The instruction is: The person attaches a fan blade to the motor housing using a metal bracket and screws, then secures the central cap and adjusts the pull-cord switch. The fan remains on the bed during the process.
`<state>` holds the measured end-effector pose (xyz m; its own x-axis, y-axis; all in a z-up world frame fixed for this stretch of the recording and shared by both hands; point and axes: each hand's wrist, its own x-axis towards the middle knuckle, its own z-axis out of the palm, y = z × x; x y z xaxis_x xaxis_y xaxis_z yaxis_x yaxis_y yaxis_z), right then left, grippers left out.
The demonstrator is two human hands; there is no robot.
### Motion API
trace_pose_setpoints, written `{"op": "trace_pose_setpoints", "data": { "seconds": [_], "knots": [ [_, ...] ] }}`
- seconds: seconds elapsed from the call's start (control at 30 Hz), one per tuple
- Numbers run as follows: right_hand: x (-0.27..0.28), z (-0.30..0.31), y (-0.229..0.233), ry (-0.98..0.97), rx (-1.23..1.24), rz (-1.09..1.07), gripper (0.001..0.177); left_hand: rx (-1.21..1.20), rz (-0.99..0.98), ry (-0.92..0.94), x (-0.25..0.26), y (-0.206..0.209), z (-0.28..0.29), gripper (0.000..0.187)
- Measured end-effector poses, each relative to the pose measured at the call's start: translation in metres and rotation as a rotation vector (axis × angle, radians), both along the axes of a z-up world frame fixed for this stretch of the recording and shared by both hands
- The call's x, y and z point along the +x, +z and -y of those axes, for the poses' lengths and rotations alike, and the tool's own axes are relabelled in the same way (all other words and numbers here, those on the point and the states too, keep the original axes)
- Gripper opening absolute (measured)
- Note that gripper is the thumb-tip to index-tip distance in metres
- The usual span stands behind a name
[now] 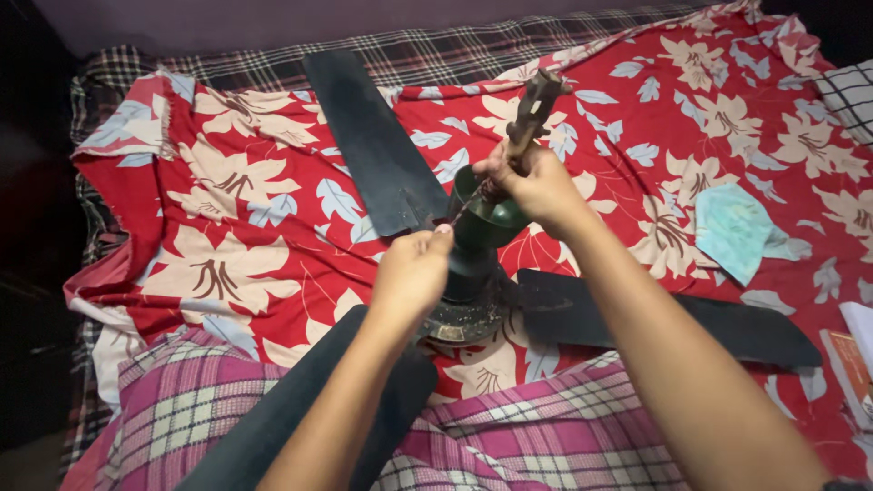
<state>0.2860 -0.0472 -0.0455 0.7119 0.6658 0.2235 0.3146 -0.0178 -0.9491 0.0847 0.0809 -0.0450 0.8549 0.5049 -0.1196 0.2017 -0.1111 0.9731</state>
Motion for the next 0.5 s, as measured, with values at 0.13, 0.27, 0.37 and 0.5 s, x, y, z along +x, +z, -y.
{"op": "trace_pose_setpoints", "data": {
  "seconds": [0.13, 0.27, 0.37, 0.5],
  "knots": [
    [-0.027, -0.009, 0.005, -0.418, -0.200, 0.260, 0.032, 0.171, -0.028, 0.029, 0.006, 0.003, 0.023, 0.047],
    [-0.040, -0.013, 0.020, -0.575, -0.370, 0.263, 0.039, 0.166, -0.058, 0.084, 0.001, 0.004, 0.038, 0.045],
    [-0.032, -0.002, 0.025, -0.399, -0.331, 0.077, 0.033, 0.044, 0.026, 0.106, -0.005, 0.004, 0.037, 0.032],
    [-0.020, 0.015, 0.019, -0.074, -0.097, -0.105, 0.034, 0.134, 0.080, 0.118, -0.012, 0.008, 0.028, 0.029]
  ]
}}
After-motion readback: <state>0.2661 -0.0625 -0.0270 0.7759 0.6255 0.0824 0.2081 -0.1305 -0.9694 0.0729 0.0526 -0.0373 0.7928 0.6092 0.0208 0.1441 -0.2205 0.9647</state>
